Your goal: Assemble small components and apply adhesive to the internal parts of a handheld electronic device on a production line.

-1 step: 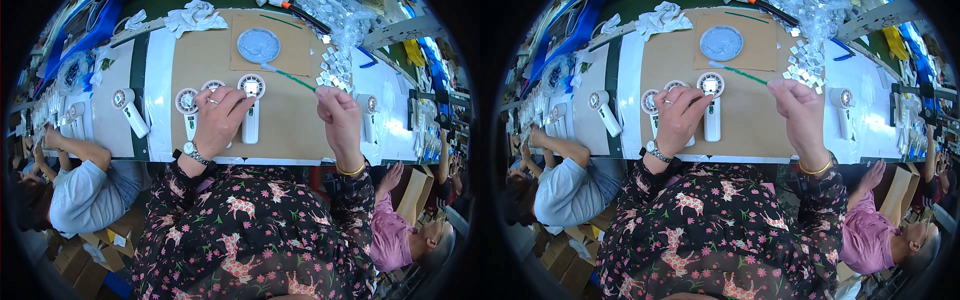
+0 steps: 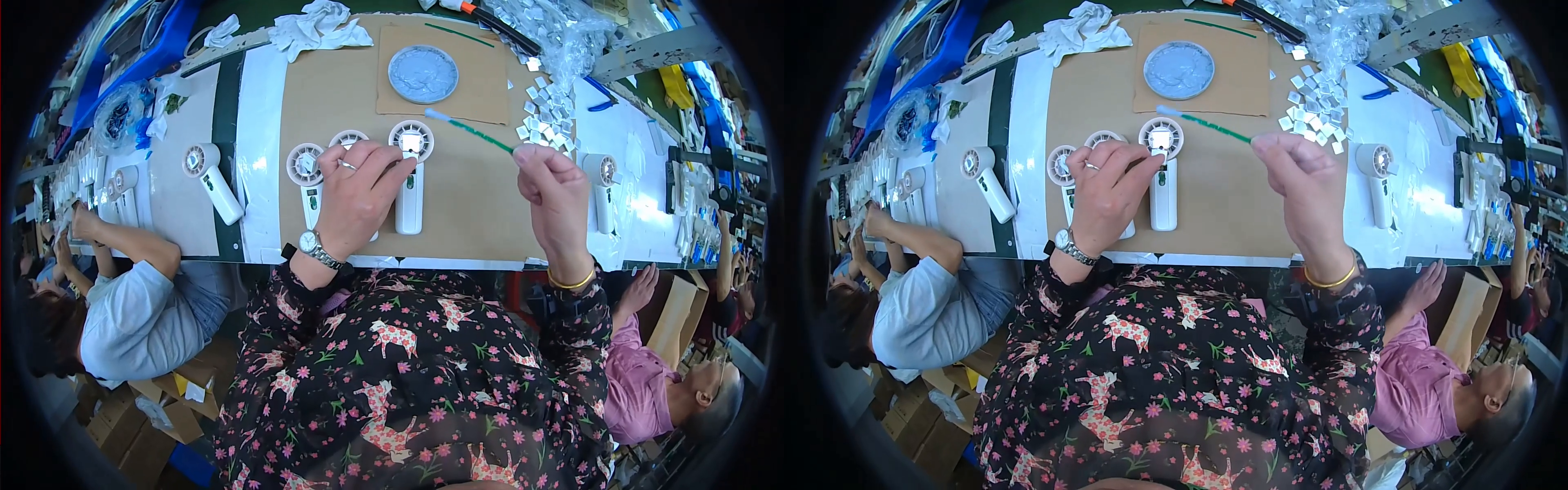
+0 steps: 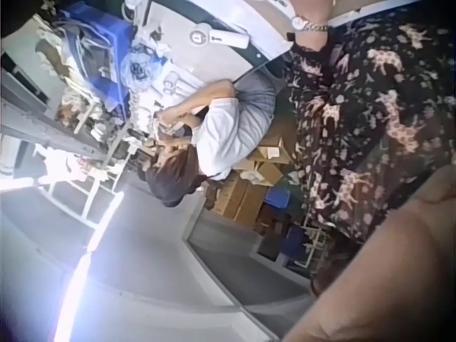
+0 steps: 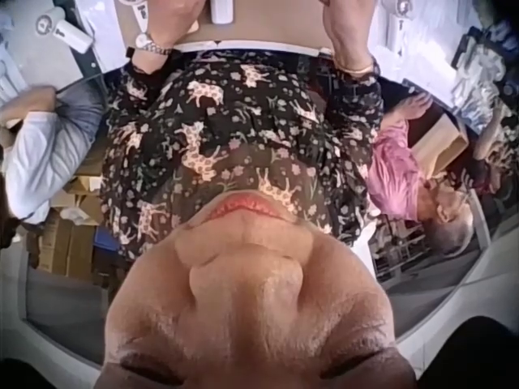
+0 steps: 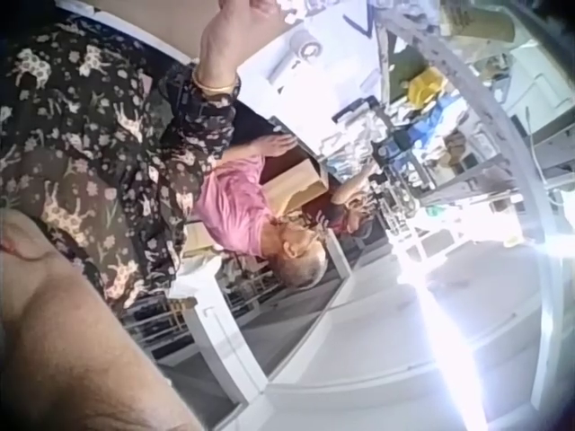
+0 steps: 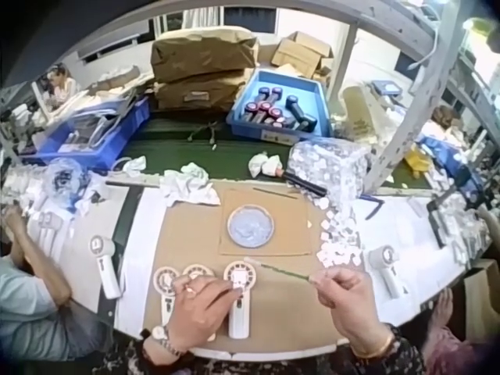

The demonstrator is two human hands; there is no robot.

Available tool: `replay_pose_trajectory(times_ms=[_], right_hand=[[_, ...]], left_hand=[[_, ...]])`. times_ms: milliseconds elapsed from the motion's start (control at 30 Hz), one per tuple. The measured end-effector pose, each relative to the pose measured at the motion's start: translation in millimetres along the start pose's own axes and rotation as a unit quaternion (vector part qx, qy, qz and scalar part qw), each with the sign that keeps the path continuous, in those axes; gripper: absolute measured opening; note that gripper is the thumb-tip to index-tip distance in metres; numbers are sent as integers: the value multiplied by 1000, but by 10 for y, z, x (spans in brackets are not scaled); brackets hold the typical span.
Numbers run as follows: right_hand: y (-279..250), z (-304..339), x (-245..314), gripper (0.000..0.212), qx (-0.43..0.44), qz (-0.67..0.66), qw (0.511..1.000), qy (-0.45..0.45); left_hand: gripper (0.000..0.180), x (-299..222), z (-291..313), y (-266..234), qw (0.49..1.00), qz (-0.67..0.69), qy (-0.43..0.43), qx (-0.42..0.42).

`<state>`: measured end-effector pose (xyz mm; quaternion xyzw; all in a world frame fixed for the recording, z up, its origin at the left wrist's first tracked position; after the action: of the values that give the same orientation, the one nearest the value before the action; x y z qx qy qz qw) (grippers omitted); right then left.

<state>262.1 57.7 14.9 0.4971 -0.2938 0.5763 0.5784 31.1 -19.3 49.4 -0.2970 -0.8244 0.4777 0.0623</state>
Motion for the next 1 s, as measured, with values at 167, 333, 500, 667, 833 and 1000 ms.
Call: replay_pose_trajectory(times_ms=[167, 333, 500, 667, 833, 1000], right_hand=[[110, 88, -38, 10, -44, 116, 991, -52], [286, 179, 131, 9, -29, 270, 946, -176], [574, 310, 286, 10, -12, 395, 883, -254], [664, 317, 279, 11, -1, 413, 850, -325], [691, 347, 257, 11, 7, 422, 823, -379], [588, 252, 182, 9, 2, 405, 865, -294]], left_hand=[[26, 42, 40, -37, 1000, -6, -1, -17], [24, 63, 62, -55, 1000, -9, -5, -24], [22, 84, 58, -86, 1000, -7, -10, -28], [22, 95, 67, -82, 999, 1, -15, -32], [22, 82, 64, -79, 999, 3, -12, -34], [22, 81, 53, -81, 999, 4, -13, -31]])
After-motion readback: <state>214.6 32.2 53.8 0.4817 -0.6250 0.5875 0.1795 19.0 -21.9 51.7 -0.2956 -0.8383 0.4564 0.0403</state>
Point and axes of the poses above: each hand's wrist, its own z-axis away from the middle knuckle, its own y-axis out of the palm, x = y × z, the point moved 10 cm from there along -z, towards the middle knuckle, and after that the axes turned 7 degrees about y, right-handed, at the moved point
